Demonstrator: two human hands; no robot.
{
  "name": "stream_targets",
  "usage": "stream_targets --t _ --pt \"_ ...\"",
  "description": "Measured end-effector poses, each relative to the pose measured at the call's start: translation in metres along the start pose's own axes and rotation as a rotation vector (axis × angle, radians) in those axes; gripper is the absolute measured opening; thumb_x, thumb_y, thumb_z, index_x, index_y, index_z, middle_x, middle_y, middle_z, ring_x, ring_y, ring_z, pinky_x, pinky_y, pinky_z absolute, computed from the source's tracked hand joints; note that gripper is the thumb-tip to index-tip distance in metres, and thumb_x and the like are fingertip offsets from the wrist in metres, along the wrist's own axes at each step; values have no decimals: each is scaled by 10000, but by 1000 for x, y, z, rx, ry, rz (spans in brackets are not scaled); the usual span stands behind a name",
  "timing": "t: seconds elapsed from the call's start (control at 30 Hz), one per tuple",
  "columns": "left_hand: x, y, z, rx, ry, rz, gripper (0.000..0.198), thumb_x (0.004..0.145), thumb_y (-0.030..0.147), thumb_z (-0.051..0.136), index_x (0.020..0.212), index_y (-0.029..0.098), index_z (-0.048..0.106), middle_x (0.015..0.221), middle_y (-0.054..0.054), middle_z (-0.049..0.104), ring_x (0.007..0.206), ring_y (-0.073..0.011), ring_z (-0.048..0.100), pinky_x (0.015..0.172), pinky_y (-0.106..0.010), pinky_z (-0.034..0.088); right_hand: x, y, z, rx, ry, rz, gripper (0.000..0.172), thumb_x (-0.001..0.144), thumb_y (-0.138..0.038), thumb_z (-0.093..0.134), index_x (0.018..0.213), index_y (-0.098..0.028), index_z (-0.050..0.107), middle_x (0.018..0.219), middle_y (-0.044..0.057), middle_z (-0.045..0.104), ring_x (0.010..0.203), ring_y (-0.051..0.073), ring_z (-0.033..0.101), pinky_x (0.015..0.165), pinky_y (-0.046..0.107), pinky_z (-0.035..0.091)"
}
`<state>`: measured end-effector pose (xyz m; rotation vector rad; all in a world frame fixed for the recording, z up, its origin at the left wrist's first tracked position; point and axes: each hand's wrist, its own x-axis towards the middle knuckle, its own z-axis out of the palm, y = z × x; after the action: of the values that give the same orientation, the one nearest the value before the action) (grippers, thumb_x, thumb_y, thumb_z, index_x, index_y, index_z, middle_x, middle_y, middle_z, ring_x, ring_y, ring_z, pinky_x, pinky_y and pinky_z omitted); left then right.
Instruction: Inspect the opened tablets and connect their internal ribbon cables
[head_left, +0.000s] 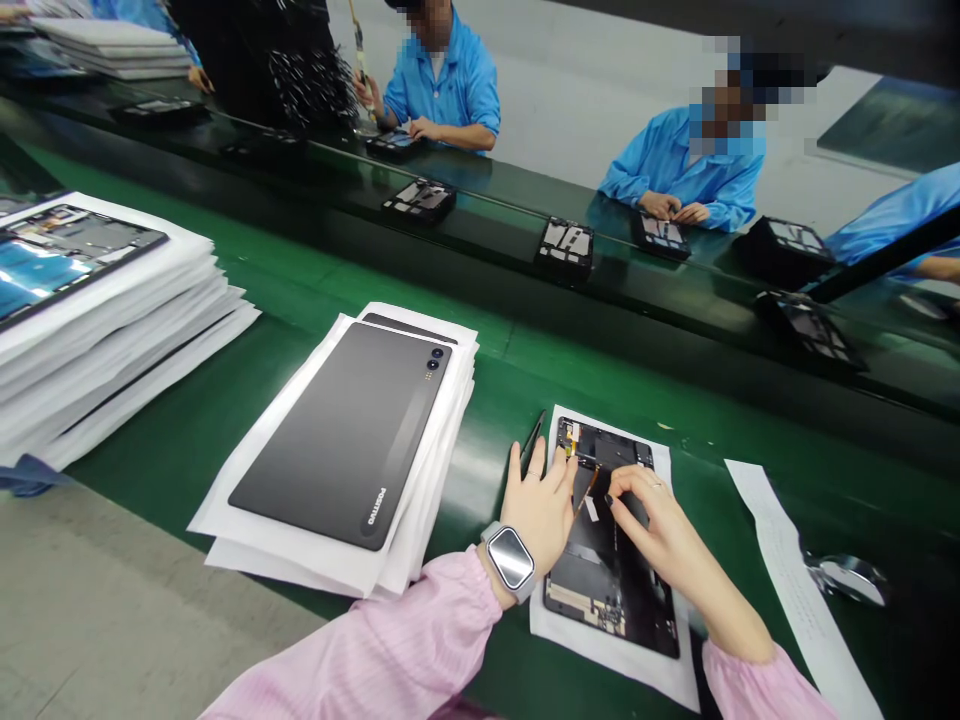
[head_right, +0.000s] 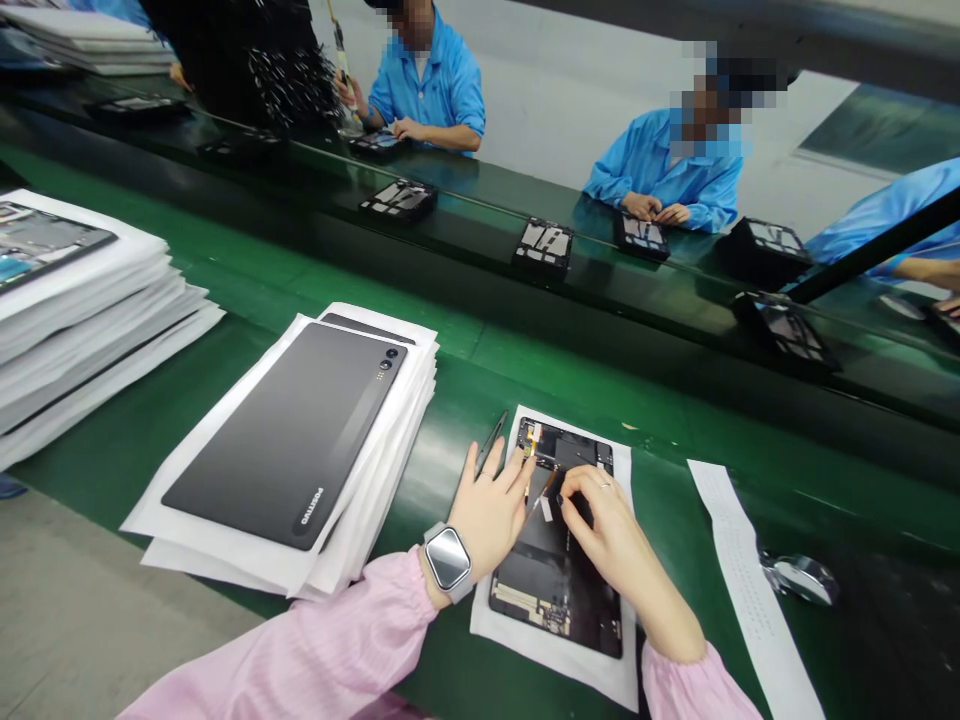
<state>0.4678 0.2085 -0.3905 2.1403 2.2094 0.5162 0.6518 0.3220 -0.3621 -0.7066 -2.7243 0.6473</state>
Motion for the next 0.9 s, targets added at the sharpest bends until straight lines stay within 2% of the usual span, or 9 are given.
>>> stream_targets --t 0.17,0.4,0.63,0.8,0.9 --pt "0 0 1 6 4 -2 528 1050 338 296 1539 181 416 1560 -34 477 1460 -334 341 1195 -628 307 4 1 4 -36 -53 12 68 1027 -237 482 1076 -257 525 1083 70 586 1059 288 550 944 491 415" --pt "0 0 -1 -19 -14 -2 526 1052 331 290 1539 179 416 1561 -31 475 1464 -343 338 1194 -634 312 12 -9 4 -77 -113 -10 125 1011 -187 441 941 -242 529 1012 68 601 989 293 561 888 495 421" --pt "0 0 -1 -15 -11 3 535 1052 336 280 1547 173 400 1572 -49 459 1468 -348 333 1199 -639 290 -1 -13 5 -60 -73 -50 127 1038 -158 391 975 -246 458 993 45 570 974 249 565 1085 588 279" --pt "-1 -1 1 3 -10 -5 535 1053 333 276 1553 182 391 1573 -45 458 1473 -340 327 1204 -634 283 -5 -13 2 16 -39 -29 114 1063 -181 383 1013 -252 456 1050 72 549 1055 265 536 938 478 433" --pt "0 -1 2 5 0 0 527 1053 324 275 1538 175 420 1557 -37 481 1462 -345 344 1197 -634 298 4 -17 -4 42 27 -20 105 1072 -195 377 1048 -248 465 1066 84 544 1040 263 539 892 442 454"
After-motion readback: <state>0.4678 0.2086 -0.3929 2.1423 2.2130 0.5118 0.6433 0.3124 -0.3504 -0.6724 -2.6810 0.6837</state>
